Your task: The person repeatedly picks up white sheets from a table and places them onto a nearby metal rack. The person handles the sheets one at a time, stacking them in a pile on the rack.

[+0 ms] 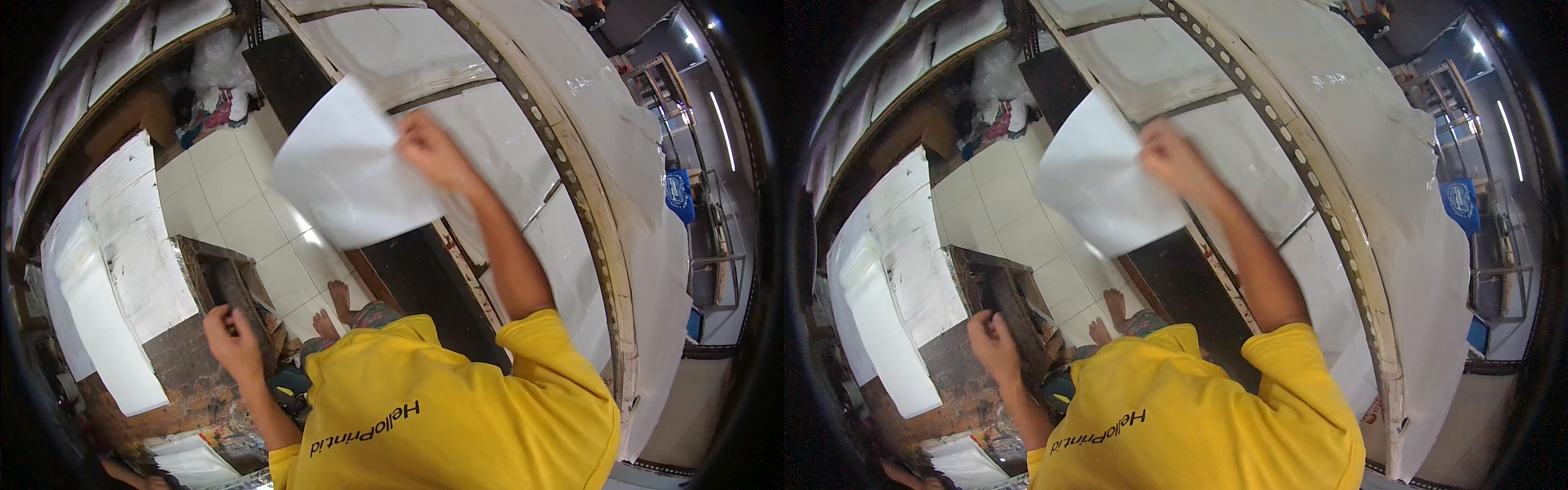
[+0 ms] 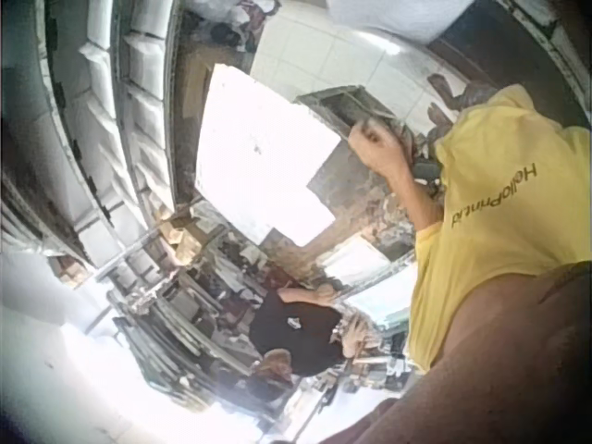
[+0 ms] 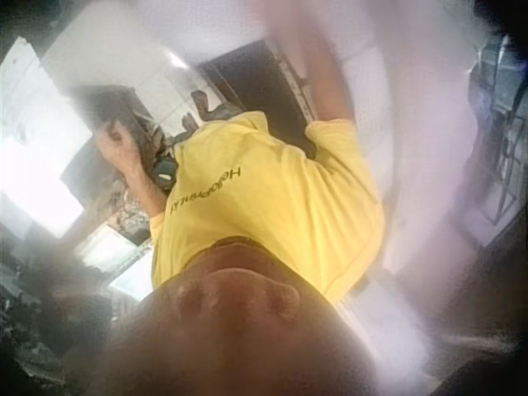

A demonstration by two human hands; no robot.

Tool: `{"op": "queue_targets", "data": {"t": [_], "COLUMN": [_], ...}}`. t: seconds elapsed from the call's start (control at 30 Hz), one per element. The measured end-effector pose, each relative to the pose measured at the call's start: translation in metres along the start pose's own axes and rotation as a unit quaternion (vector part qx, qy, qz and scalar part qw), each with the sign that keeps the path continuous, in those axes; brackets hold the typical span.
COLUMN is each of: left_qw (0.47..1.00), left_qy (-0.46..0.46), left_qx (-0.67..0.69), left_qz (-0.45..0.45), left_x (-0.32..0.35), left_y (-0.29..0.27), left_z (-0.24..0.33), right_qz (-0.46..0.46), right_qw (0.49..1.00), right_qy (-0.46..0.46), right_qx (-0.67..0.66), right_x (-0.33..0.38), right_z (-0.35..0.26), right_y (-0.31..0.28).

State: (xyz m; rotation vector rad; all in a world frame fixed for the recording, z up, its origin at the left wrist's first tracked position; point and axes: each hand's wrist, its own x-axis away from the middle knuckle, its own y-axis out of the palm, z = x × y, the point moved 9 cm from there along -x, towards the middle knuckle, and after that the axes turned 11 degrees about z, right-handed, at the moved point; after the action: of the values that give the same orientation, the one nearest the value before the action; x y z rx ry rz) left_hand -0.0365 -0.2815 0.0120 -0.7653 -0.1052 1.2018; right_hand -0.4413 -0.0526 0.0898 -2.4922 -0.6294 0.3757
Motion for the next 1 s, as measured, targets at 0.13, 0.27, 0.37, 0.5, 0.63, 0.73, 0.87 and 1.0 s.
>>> {"op": "queue_targets", "data": {"t": [0.13, 0.27, 0.37, 0.5, 0.63, 0.73, 0.87, 1.0], "left_qw": [0.976, 0.955, 0.948, 0.946, 0.941, 0.939, 0.940, 0.940], "left_qy": [0.068, 0.049, 0.095, 0.079, 0.076, 0.074, 0.076, 0.070], "left_qx": [-0.201, -0.288, -0.292, -0.304, -0.321, -0.328, -0.324, -0.325], "left_qz": [0.038, 0.045, 0.083, 0.079, 0.078, 0.076, 0.081, 0.082], "left_x": [0.005, 0.024, 0.031, 0.030, 0.028, 0.028, 0.028, 0.029], "left_y": [-0.028, -0.031, -0.025, -0.021, -0.020, -0.019, -0.019, -0.018], "left_z": [-0.058, -0.093, -0.088, -0.090, -0.089, -0.088, -0.085, -0.085], "right_qz": [0.186, 0.316, 0.381, 0.423, 0.432, 0.432, 0.429, 0.424], "right_qw": [0.982, 0.943, 0.910, 0.877, 0.862, 0.859, 0.857, 0.858], "right_qy": [0.031, 0.098, 0.162, 0.225, 0.259, 0.271, 0.276, 0.278], "right_qx": [0.023, 0.027, 0.032, 0.037, 0.045, 0.055, 0.071, 0.084], "right_x": [-0.030, 0.001, 0.041, 0.084, 0.103, 0.108, 0.113, 0.113], "right_z": [0.068, 0.173, 0.258, 0.341, 0.386, 0.403, 0.409, 0.412], "right_y": [-0.170, -0.295, -0.359, -0.408, -0.424, -0.428, -0.434, -0.434]}}
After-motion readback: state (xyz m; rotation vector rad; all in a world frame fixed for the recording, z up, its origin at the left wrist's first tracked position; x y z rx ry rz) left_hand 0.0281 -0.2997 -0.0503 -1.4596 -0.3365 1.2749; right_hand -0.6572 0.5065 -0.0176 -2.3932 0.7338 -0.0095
